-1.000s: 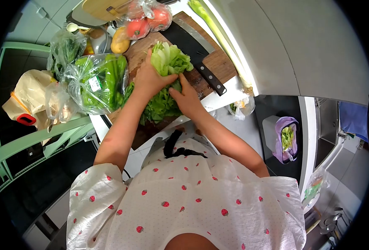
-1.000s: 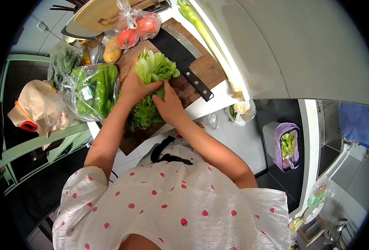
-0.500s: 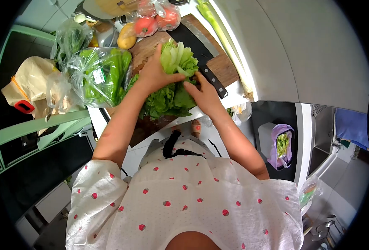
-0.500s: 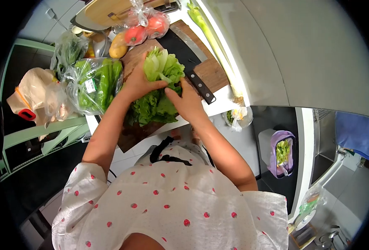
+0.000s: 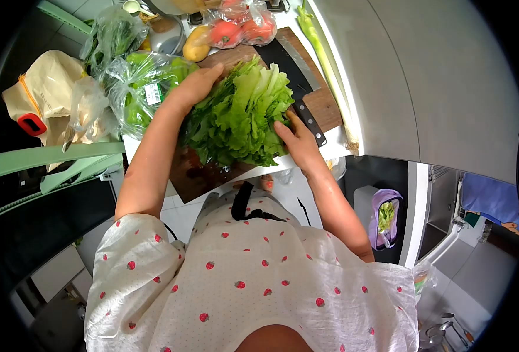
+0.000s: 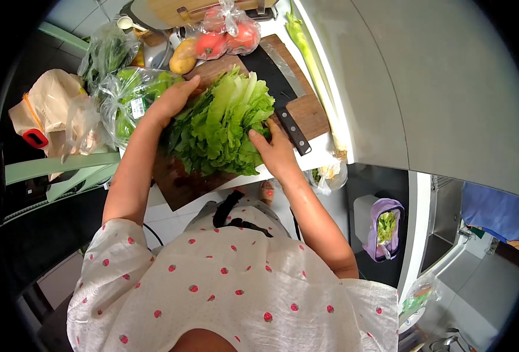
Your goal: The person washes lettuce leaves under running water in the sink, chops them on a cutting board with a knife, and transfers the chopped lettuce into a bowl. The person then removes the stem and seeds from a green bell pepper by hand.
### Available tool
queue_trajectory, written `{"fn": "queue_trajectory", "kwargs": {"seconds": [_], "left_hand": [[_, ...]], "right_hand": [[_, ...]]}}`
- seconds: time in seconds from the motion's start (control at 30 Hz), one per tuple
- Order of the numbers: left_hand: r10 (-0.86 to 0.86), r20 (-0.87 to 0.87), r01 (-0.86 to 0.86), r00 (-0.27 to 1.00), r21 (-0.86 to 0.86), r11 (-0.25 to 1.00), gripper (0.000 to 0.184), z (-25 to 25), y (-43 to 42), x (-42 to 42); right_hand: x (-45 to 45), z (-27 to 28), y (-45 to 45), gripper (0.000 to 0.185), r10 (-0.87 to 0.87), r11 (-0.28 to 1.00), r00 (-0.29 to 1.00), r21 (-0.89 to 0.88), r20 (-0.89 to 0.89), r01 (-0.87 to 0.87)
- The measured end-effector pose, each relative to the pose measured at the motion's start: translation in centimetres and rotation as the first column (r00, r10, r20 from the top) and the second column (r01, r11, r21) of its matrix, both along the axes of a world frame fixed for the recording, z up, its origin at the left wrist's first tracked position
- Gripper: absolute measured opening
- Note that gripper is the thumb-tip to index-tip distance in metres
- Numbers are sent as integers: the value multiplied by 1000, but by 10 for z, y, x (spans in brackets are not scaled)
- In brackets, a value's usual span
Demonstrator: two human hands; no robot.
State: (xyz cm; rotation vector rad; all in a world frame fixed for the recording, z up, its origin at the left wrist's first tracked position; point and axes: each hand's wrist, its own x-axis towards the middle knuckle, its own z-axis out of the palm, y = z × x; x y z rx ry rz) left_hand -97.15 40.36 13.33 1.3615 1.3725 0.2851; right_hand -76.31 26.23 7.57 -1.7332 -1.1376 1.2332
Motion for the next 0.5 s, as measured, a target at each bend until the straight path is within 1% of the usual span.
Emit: {"fn": "queue_trajectory", "kwargs": {"seconds": [0.03, 0.1, 0.13, 0.17, 0.23, 0.27, 0.33, 0.37, 0.4, 0.47, 0.5], "left_hand": [[-14, -38, 15, 999, 23, 1000, 54, 2, -2, 3], [-121, -12, 120, 993, 238, 964, 67, -24, -4, 7], [-177, -8, 169, 984, 339, 925, 73, -27, -7, 11], [-171, -166, 217, 971, 319, 923, 80, -28, -13, 18], [-150, -464, 297, 873, 263, 918, 97, -14, -40, 44], [-115, -514, 309, 850, 309, 899, 101, -15, -49, 50], [-36, -605, 338, 796, 393, 855, 112, -24, -63, 58], [-11, -606, 330, 796, 419, 846, 109, -28, -66, 59], [16, -607, 324, 795, 446, 835, 107, -32, -68, 60], [59, -604, 308, 795, 486, 818, 102, -36, -69, 61], [76, -600, 298, 797, 499, 814, 99, -38, -69, 63]], "right_hand": [[0, 2, 0, 67, 5, 1000, 1000, 0, 14, -5], [0, 2, 1, 64, 7, 1000, 1000, 27, 24, -8], [0, 2, 1, 62, 8, 999, 1000, 50, 20, -9], [-1, 1, 2, 60, 8, 997, 1000, 76, 15, -9], [-6, 1, 4, 54, 61, 990, 985, 119, 162, -81], [-7, 0, 5, 52, 84, 984, 968, 136, 235, -119], [-3, 7, 8, 46, 139, 974, 907, 109, 398, -198], [-2, 12, 10, 44, 168, 967, 864, 89, 475, -238], [0, 17, 9, 41, 146, 968, 864, 111, 482, -226], [3, 24, 4, 37, 97, 968, 863, 156, 495, -198], [6, 24, 1, 36, 20, 966, 857, 212, 515, -151]]}}
